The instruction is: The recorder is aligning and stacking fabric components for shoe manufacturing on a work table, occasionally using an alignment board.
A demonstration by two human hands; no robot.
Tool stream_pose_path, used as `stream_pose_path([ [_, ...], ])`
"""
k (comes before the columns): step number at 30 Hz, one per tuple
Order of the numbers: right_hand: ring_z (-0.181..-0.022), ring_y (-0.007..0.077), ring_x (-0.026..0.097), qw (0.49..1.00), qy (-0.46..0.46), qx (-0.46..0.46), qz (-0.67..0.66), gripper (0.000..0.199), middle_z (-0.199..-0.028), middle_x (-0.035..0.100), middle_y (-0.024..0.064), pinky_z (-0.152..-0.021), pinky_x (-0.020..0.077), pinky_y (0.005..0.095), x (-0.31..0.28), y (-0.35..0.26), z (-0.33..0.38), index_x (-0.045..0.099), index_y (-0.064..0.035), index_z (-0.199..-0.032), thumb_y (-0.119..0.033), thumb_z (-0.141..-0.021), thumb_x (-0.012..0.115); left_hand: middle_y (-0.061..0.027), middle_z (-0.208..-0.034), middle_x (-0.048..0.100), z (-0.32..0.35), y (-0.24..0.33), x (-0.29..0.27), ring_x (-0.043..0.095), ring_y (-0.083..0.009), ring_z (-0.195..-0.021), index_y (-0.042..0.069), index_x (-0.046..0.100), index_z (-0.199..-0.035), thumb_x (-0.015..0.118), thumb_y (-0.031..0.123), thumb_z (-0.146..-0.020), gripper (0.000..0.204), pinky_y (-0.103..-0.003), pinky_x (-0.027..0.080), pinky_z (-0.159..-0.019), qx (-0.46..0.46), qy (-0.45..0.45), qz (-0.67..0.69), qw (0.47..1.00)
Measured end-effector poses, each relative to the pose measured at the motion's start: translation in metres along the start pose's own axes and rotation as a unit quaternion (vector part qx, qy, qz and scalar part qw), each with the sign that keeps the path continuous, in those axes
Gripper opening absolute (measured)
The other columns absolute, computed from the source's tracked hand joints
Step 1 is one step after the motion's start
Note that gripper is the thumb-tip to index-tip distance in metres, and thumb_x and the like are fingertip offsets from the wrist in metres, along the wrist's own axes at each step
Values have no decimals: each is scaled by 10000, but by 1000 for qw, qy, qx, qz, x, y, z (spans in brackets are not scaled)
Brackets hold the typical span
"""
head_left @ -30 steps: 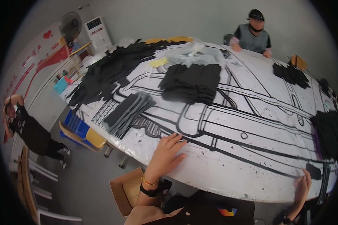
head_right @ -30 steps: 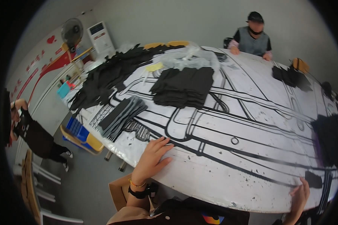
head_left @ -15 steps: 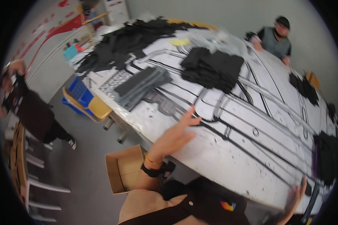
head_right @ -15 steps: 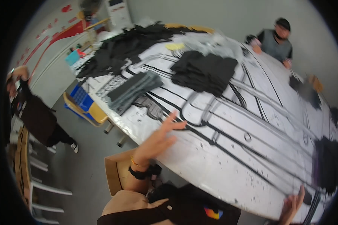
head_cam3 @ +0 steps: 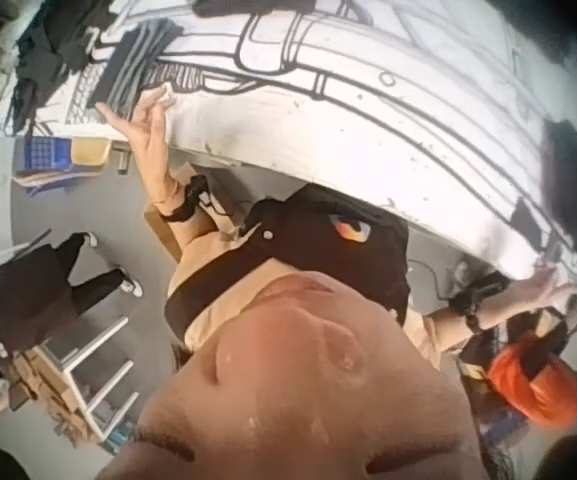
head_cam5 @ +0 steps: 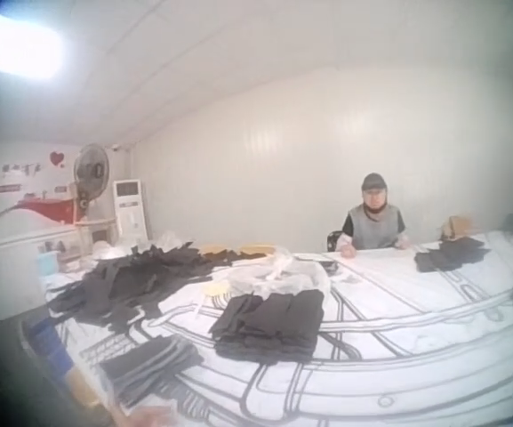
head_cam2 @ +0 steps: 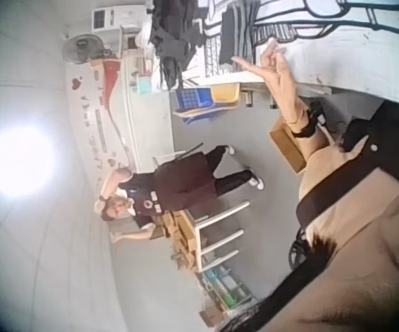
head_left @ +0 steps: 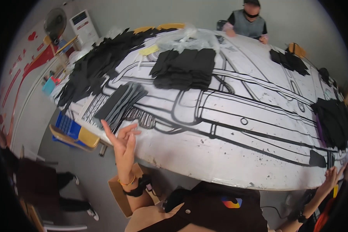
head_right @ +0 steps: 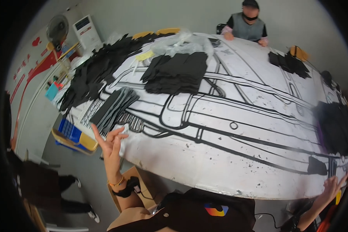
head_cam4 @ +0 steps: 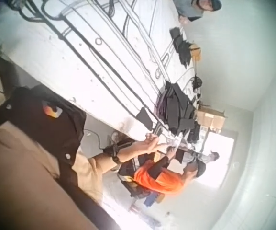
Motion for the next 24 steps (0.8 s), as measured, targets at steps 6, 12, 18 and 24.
stream_pose_path([
  [6, -646, 53, 461, 975, -156, 159, 26, 579, -747, 470, -50, -559, 395, 210, 82, 17, 61, 460, -21, -1490, -178, -943, 565, -151, -1173, 669, 19, -18, 50, 643, -220, -1030, 48, 146, -1587, 609, 108, -965, 778, -355, 466, -973, -99, -198, -22, 975],
  [12, -616, 96, 564, 946, -182, 252, -88, 400, -716, 599, 19, -608, 459, 214, 114, 66, 105, 582, 11, -1367, -148, -1007, 516, -146, -1171, 689, 36, 8, 141, 629, -251, -1110, 0, 479, -1446, 648, 15, -881, 590, -350, 452, -1003, -20, -452, -86, 887],
  [18, -652, 116, 581, 944, -193, 247, -105, 422, -748, 603, 35, -641, 488, 251, 104, 51, 108, 564, 44, -1366, -121, -978, 554, -175, -1186, 679, 37, -10, 130, 598, -288, -1143, -11, 574, -1358, 657, -5, -837, 528, -339, 448, -992, -66, -436, -13, 897],
  [24, -673, 86, 582, 951, -195, 240, -17, 415, -748, 606, 8, -639, 510, 247, 107, 44, 108, 593, -14, -1370, -99, -969, 534, -287, -1314, 578, 44, 16, 124, 567, -368, -1228, -56, 467, -1430, 536, 89, -1014, 445, -433, 422, -1060, 129, -550, -106, 818],
])
Point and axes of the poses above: each hand's wrist, its own z-axis away from the middle knuckle, its own x-axis out of the palm, y = z × x, the point moved 8 cm from there along -z, towards the middle knuckle
